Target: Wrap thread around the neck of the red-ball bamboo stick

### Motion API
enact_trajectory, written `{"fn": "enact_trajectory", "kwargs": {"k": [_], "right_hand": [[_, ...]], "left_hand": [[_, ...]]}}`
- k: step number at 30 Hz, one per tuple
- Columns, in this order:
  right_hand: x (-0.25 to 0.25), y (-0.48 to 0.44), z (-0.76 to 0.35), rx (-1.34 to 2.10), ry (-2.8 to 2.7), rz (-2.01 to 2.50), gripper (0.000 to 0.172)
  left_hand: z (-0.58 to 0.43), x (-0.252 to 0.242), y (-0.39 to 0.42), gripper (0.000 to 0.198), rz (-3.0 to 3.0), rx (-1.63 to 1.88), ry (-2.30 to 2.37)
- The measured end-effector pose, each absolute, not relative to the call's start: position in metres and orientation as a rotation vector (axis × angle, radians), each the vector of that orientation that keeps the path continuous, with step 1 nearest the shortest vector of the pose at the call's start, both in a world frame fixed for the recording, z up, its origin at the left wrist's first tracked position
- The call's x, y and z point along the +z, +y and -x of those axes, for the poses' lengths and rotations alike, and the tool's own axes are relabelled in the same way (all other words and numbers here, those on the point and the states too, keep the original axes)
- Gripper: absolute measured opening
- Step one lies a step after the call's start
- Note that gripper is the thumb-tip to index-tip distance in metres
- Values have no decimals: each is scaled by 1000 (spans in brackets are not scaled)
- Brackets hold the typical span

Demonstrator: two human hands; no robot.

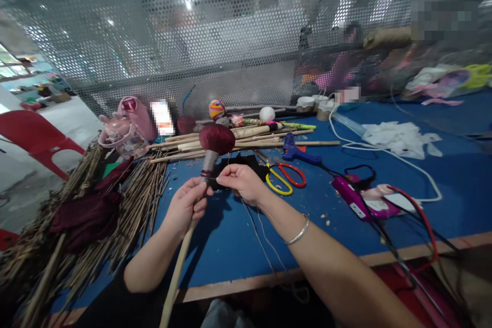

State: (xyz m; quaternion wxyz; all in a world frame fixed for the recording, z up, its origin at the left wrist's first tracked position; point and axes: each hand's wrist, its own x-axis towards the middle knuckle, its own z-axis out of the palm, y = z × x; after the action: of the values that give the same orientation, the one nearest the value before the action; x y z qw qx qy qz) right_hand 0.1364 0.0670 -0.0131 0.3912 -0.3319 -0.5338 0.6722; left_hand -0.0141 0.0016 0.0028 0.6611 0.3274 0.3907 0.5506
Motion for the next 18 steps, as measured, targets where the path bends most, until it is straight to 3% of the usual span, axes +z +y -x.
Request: {"fn": "enact_trajectory", "kwargs": {"k": [11,18], "right_hand": [[-19,63,-127,1830,-1333,698,37],[-18,68,-133,1598,-1492,795,29]], "left_hand": [[10,8,-3,26,-733,1167,844],[10,4,-4,38,-742,1206,858]]}}
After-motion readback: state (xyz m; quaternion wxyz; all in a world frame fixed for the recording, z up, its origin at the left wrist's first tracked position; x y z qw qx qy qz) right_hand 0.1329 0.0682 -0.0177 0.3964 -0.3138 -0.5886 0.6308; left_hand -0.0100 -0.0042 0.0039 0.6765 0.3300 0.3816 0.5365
